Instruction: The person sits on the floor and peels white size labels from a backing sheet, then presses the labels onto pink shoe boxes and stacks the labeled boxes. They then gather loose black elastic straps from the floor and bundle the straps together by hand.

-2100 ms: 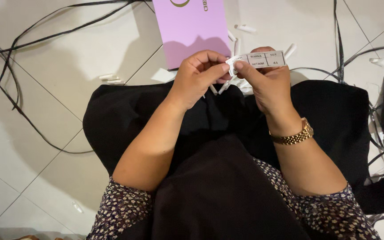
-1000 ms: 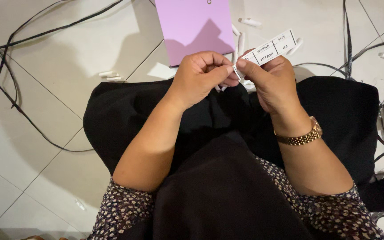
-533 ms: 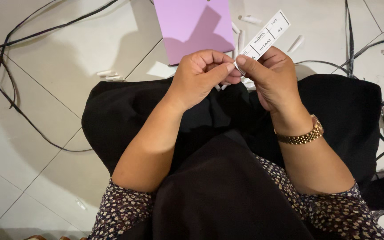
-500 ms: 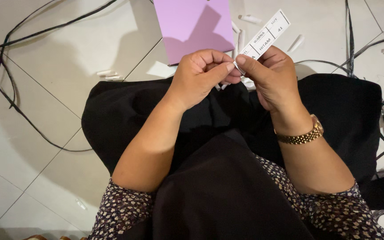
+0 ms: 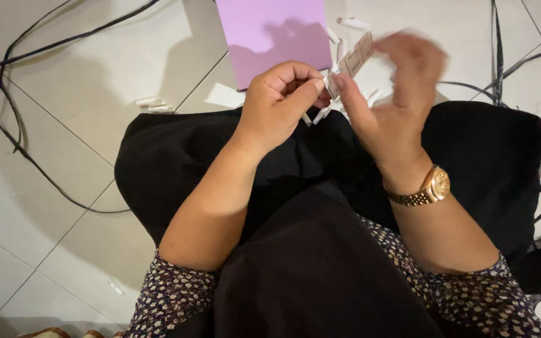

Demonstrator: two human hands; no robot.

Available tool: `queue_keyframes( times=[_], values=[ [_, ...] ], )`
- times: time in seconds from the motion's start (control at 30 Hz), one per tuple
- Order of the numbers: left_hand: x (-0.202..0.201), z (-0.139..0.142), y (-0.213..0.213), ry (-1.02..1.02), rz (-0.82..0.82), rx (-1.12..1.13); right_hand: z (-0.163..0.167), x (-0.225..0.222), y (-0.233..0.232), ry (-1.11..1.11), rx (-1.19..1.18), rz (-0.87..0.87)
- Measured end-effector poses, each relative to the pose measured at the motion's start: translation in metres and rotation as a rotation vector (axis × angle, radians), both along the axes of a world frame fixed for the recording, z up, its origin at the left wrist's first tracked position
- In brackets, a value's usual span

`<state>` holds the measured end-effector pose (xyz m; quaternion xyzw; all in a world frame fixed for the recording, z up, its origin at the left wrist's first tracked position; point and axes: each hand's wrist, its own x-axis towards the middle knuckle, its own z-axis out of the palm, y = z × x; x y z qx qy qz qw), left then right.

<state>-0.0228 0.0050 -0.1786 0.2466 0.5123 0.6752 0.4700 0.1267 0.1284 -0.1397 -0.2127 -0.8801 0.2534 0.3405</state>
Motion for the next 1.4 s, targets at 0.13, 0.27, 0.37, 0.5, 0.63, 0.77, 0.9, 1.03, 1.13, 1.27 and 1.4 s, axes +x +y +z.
queue_keyframes(
  times=[0.13, 0.27, 0.37, 0.5, 0.63, 0.77, 0.9, 1.03, 1.13, 1.27, 1.4],
  values=[
    [0.004, 0.005, -0.001, 0.099, 0.027, 0.023, -0.008, 0.001, -0.004, -0.025, -0.31, 0.102],
    [0.01, 0.011, -0.003, 0.264, 0.063, -0.015, -0.01, 0.003, -0.006, -0.048, -0.409, 0.086],
    [0.015, 0.014, -0.002, 0.3, 0.067, -0.064, -0.009, 0.003, -0.005, -0.055, -0.317, 0.082],
    [0.019, 0.014, -0.001, 0.216, 0.066, -0.05, -0.008, 0.004, -0.003, -0.043, -0.41, 0.07],
    [0.019, 0.012, -0.003, 0.255, 0.077, -0.029, -0.005, 0.008, 0.0, -0.05, -0.655, 0.184],
    [0.02, 0.01, -0.005, 0.282, 0.084, -0.047, -0.001, 0.01, -0.001, -0.081, -0.529, 0.152],
    [0.021, 0.01, -0.005, 0.297, 0.085, -0.083, 0.002, 0.01, -0.001, -0.07, -0.193, 0.173],
    [0.021, 0.01, -0.005, 0.208, 0.092, -0.087, 0.003, 0.01, -0.002, -0.081, -0.094, 0.173],
    [0.02, 0.01, -0.006, 0.205, 0.094, -0.085, 0.0, 0.009, -0.003, -0.068, -0.143, 0.164],
    [0.02, 0.011, -0.006, 0.186, 0.093, -0.07, -0.01, 0.009, -0.003, -0.042, -0.438, 0.187],
    [0.016, 0.012, -0.007, 0.214, 0.054, -0.083, -0.032, 0.008, 0.002, -0.019, -0.902, 0.014]
  ],
)
